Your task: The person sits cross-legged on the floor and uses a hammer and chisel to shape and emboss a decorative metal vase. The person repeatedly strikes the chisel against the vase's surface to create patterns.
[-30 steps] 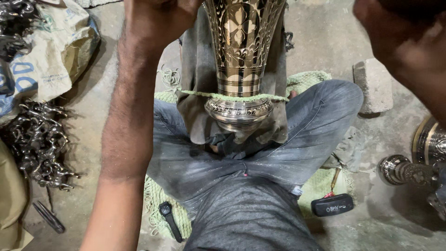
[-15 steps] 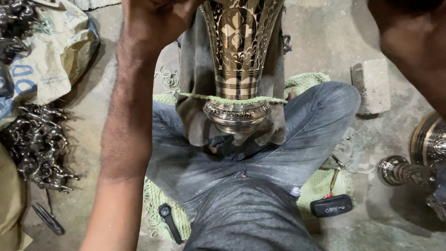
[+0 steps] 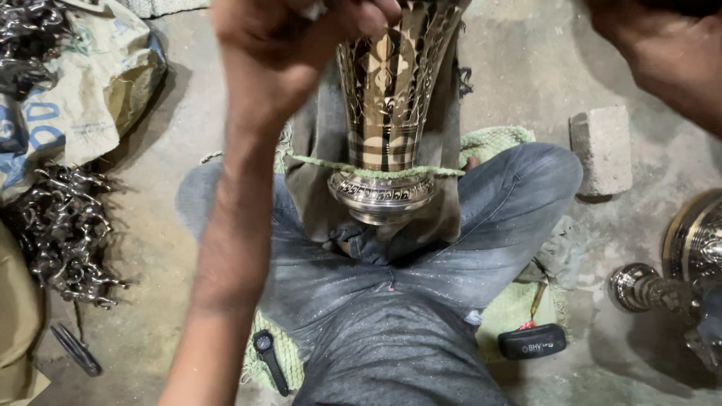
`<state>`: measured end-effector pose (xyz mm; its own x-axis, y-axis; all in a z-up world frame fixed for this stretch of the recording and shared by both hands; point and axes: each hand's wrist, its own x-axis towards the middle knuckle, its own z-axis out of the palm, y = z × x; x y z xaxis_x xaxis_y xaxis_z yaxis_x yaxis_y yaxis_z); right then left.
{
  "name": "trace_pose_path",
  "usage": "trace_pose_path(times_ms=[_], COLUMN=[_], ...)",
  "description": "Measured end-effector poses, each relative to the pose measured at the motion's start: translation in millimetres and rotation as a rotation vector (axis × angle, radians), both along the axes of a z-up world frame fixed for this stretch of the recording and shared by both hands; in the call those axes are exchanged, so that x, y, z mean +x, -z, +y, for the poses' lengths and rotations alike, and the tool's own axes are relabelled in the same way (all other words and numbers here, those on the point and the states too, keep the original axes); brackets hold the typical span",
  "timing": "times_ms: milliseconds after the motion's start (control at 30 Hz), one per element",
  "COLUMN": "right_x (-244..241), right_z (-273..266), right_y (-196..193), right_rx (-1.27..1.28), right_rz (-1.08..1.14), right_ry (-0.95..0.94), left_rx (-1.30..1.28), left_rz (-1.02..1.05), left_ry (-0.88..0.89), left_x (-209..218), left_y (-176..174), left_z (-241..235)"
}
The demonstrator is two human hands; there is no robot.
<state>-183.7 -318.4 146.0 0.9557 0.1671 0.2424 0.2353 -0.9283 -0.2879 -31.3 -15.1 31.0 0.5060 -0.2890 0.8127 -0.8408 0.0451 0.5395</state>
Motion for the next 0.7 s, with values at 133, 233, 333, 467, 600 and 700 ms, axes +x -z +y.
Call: trace_pose_path(times_ms=[133,233,333,467,600,700], right_x=[14,21,28,41,55,59], right_z=[-1,0,5,12,14,13], right_y=[-6,-13,-20,-31,-42,-51], right_rx=[-0.016,-0.036,-0.053,-0.075,-0.095,-0.133], right_rz=[0.013,0.032,0.045,0.052,0.053,0.074], right_ry=[-0.023,-0.036,-0.062,-0.095,-0.139,-0.154], left_rx=[-0.058,-0.013,0.016,-0.141,-0.207,-0.131], left_rz=[0.224,0.164,0.128,0.343,0.419,0.398], left_ry=[0.171,0.041,-0.052,0.074,0.065,-0.016], left_x=[-37,-50,-52,-55,-59,-65], left_y=[-25,-30,-26,-20,-19,-21], left_z=[-13,-22,-27,-31,-35,-33])
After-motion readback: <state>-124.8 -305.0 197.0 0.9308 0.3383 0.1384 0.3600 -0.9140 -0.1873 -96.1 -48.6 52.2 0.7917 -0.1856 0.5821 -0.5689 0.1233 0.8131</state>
